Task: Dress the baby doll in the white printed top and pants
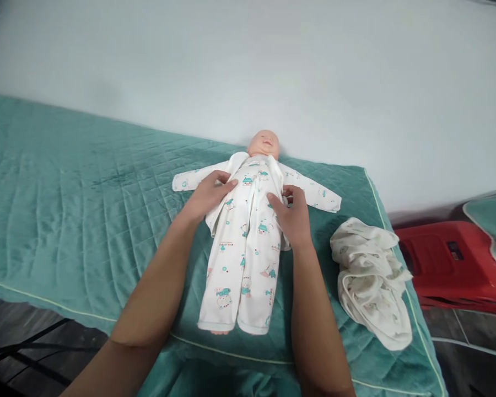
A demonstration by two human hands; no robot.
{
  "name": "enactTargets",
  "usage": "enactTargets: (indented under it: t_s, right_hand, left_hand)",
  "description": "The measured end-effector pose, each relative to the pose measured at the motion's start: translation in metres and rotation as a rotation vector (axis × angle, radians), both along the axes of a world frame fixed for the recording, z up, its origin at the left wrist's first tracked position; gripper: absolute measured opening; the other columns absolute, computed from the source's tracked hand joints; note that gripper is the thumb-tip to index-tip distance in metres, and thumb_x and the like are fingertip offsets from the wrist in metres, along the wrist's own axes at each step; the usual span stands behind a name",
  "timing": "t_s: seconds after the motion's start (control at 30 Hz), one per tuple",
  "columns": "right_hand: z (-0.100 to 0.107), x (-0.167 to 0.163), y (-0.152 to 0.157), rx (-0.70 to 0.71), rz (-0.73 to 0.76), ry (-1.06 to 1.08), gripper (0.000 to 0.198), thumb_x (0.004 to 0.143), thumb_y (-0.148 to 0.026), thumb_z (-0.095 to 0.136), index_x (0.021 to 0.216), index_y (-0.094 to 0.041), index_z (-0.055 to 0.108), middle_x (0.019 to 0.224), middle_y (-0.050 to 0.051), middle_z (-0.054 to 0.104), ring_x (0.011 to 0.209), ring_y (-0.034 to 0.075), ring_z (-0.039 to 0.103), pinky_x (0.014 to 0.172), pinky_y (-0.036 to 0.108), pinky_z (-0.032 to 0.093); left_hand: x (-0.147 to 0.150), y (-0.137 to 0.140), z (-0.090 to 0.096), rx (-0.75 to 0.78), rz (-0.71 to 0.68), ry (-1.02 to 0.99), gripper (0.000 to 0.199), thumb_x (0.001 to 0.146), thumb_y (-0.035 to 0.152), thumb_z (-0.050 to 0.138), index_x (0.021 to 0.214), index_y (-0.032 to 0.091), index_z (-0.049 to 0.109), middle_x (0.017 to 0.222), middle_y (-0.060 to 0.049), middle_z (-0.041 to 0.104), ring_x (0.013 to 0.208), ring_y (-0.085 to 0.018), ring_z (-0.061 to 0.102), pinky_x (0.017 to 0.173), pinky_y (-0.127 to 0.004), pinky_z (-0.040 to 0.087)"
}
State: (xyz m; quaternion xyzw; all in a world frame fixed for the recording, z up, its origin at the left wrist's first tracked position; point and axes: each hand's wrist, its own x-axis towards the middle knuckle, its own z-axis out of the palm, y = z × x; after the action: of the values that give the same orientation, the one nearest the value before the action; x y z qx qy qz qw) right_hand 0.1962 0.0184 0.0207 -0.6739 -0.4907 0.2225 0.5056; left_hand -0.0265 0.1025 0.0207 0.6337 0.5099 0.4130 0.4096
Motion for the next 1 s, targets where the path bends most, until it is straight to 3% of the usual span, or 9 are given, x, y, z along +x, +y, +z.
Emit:
enactTargets:
  t_s: [0.07,0.13,0.27,0.33,0.47,0.6,0.7,0.83,1.0]
  right_hand:
    - [0.0,0.003,0.001,-0.013,-0.001,0.026,0.036,0.077,-0.051,0.068,0.097,-0.021,0.063,0.089,0.001,0.062,0.079,0.016,0.055,0.075,0.031,0.048]
    - [-0.001,0.016,0.002,-0.04,-0.062,0.029,0.028,0.079,-0.046,0.064,0.089,-0.02,0.063,0.08,0.0,0.062,0.073,0.016,0.055,0.071,0.031,0.047]
    - [-0.008,0.056,-0.004,-0.101,-0.433,-0.325,0.019,0.077,-0.036,0.059,0.085,-0.019,0.062,0.084,0.005,0.064,0.08,0.021,0.057,0.083,0.04,0.046]
    - [-0.013,0.067,-0.008,-0.15,-0.514,-0.492,0.02,0.077,-0.034,0.058,0.09,-0.019,0.063,0.095,0.009,0.065,0.092,0.026,0.058,0.089,0.045,0.045]
    - [-0.02,0.055,-0.001,0.006,-0.364,-0.666,0.036,0.081,-0.032,0.055,0.113,-0.018,0.062,0.122,0.016,0.061,0.116,0.031,0.053,0.101,0.049,0.04]
    - [-0.018,0.036,0.029,0.133,-0.058,-0.743,0.04,0.091,-0.03,0.045,0.127,-0.019,0.058,0.133,0.016,0.059,0.128,0.029,0.048,0.109,0.048,0.036]
    - [-0.015,0.037,0.054,0.048,0.011,-0.785,0.042,0.095,-0.028,0.038,0.131,-0.019,0.058,0.136,0.016,0.059,0.127,0.03,0.05,0.108,0.049,0.036]
    - [-0.011,0.048,0.074,-0.081,0.035,-0.812,0.044,0.098,-0.03,0.033,0.13,-0.021,0.062,0.126,0.015,0.065,0.115,0.031,0.058,0.1,0.048,0.041]
    - [-0.008,0.074,0.085,-0.239,-0.07,-0.726,0.04,0.096,-0.032,0.038,0.12,-0.022,0.068,0.115,0.014,0.07,0.105,0.031,0.062,0.093,0.045,0.045]
  left_hand:
    - [-0.001,0.002,-0.003,0.019,-0.017,0.037,0.025,0.081,0.039,0.067,0.097,0.021,0.064,0.092,0.0,0.063,0.084,-0.016,0.058,0.079,-0.028,0.045]
    - [-0.009,0.006,-0.005,0.078,0.095,0.078,0.016,0.079,0.025,0.066,0.094,0.02,0.065,0.084,0.001,0.06,0.078,-0.016,0.057,0.076,-0.029,0.044]
    - [-0.03,0.012,-0.007,0.289,0.44,0.341,0.028,0.078,0.002,0.048,0.092,0.02,0.064,0.087,-0.004,0.061,0.084,-0.02,0.057,0.083,-0.034,0.044]
    - [-0.032,0.011,-0.007,0.348,0.476,0.498,0.032,0.081,0.001,0.042,0.097,0.019,0.064,0.099,-0.009,0.063,0.094,-0.024,0.057,0.087,-0.038,0.044]
    - [-0.016,0.008,-0.007,0.42,0.43,0.642,0.025,0.089,0.016,0.05,0.109,0.018,0.066,0.119,-0.014,0.062,0.121,-0.033,0.047,0.099,-0.045,0.04]
    - [0.003,0.014,-0.012,0.501,0.168,0.591,0.038,0.097,0.033,0.045,0.13,0.02,0.058,0.133,-0.012,0.059,0.126,-0.029,0.047,0.11,-0.042,0.034]
    - [0.01,0.023,-0.017,0.487,0.096,0.652,0.045,0.101,0.036,0.035,0.14,0.021,0.052,0.139,-0.012,0.057,0.128,-0.029,0.048,0.112,-0.044,0.029]
    - [0.012,0.033,-0.017,0.433,0.114,0.806,0.045,0.101,0.03,0.031,0.14,0.022,0.052,0.132,-0.014,0.061,0.122,-0.032,0.052,0.104,-0.045,0.034]
    - [-0.003,0.045,-0.013,0.419,0.155,0.938,0.043,0.098,0.016,0.029,0.129,0.019,0.058,0.118,-0.016,0.067,0.111,-0.033,0.06,0.092,-0.044,0.039]
